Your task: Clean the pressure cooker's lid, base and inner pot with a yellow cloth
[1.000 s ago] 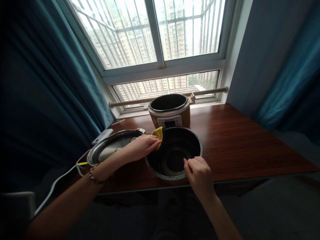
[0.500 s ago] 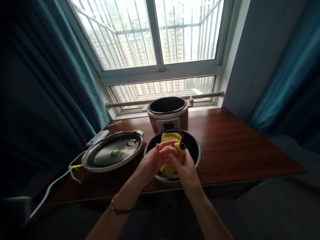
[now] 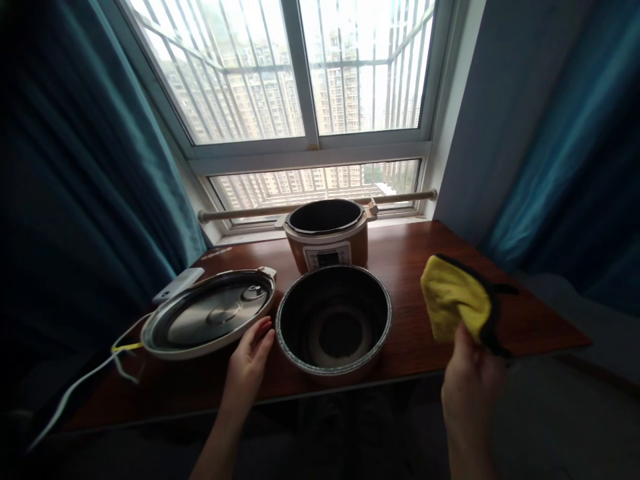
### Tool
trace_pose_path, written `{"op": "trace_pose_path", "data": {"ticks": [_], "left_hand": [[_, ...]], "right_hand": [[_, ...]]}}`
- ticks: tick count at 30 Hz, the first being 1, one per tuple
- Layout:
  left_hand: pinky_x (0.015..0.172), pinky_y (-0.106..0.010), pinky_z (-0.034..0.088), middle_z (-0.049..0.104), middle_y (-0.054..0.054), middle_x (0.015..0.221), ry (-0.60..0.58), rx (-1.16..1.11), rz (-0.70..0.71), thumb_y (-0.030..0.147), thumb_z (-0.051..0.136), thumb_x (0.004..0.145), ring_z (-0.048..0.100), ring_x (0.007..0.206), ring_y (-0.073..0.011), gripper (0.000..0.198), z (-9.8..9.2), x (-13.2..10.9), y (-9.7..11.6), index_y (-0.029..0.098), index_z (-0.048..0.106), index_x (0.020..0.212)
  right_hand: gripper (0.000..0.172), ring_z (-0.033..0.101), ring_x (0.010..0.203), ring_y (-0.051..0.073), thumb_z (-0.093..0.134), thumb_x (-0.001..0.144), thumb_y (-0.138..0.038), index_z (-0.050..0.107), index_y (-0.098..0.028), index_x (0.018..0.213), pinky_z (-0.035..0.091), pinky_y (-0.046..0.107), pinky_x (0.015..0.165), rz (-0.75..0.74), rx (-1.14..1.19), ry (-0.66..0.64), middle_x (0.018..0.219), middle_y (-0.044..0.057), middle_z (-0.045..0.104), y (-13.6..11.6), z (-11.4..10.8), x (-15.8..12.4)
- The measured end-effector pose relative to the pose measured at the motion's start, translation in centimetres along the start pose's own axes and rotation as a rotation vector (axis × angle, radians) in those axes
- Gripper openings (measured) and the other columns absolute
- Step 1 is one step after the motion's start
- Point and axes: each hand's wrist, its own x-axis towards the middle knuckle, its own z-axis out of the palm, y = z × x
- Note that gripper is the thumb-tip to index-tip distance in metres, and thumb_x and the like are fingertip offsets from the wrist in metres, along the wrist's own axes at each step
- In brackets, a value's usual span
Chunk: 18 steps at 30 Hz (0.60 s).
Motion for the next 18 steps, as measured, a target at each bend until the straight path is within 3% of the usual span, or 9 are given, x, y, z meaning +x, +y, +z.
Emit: {"op": "trace_pose_path", "data": {"ticks": [3,6,8,13,18], "left_hand": [[0.096,-0.04,0.041,0.054,-0.016,0.122,-0.051,-0.127,-0.182,0.046,0.059,0.075,0.051,0.115,-0.0275,0.057,0.9,0.4,-1.6,0.011,0.049,0.119],[0.095,-0.04,0.041,0.057,-0.016,0.121,-0.114,-0.188,-0.226,0.046,0.062,0.072,0.052,0.113,-0.0283,0.062,1.6,0.6,-1.5,0.011,0.048,0.122],[0.095,-0.04,0.041,0.059,-0.014,0.119,-0.157,-0.195,-0.204,0.044,0.063,0.072,0.054,0.111,-0.0287,0.06,1.8,0.6,-1.1,0.011,0.05,0.12],[0.099,-0.041,0.037,0.059,-0.013,0.119,-0.177,-0.161,-0.1,0.04,0.061,0.073,0.053,0.113,-0.0287,0.054,1.5,0.2,-0.6,0.012,0.054,0.118],[0.101,-0.038,0.035,0.061,-0.01,0.118,-0.178,-0.229,-0.081,0.038,0.061,0.074,0.049,0.117,-0.0273,0.05,2.4,-1.2,0.1,0.013,0.056,0.116]], "right_hand": [[0.04,0.056,0.104,0.027,0.064,0.07,-0.04,0.065,-0.013,0.099,0.042,0.039,0.091,0.116,-0.09,-0.255,0.105,0.009,0.066,3.2,0.8,-1.6],[0.058,0.054,0.109,0.026,0.063,0.069,-0.043,0.054,-0.016,0.119,0.041,0.039,0.092,0.177,-0.154,-0.456,0.117,0.009,0.06,5.5,2.2,-2.9],[0.066,0.056,0.104,0.026,0.066,0.065,-0.043,0.051,-0.015,0.122,0.045,0.038,0.086,0.182,-0.204,-0.46,0.115,0.01,0.061,6.2,2.8,-3.0],[0.038,0.061,0.078,0.025,0.065,0.06,-0.035,0.063,-0.012,0.09,0.048,0.035,0.068,0.204,-0.272,-0.531,0.081,0.007,0.067,6.1,3.3,-1.7],[0.037,0.06,0.079,0.024,0.061,0.062,-0.032,0.063,-0.014,0.094,0.047,0.035,0.069,-0.043,-0.335,-0.45,0.087,0.007,0.065,1.7,2.8,-1.3]]}}
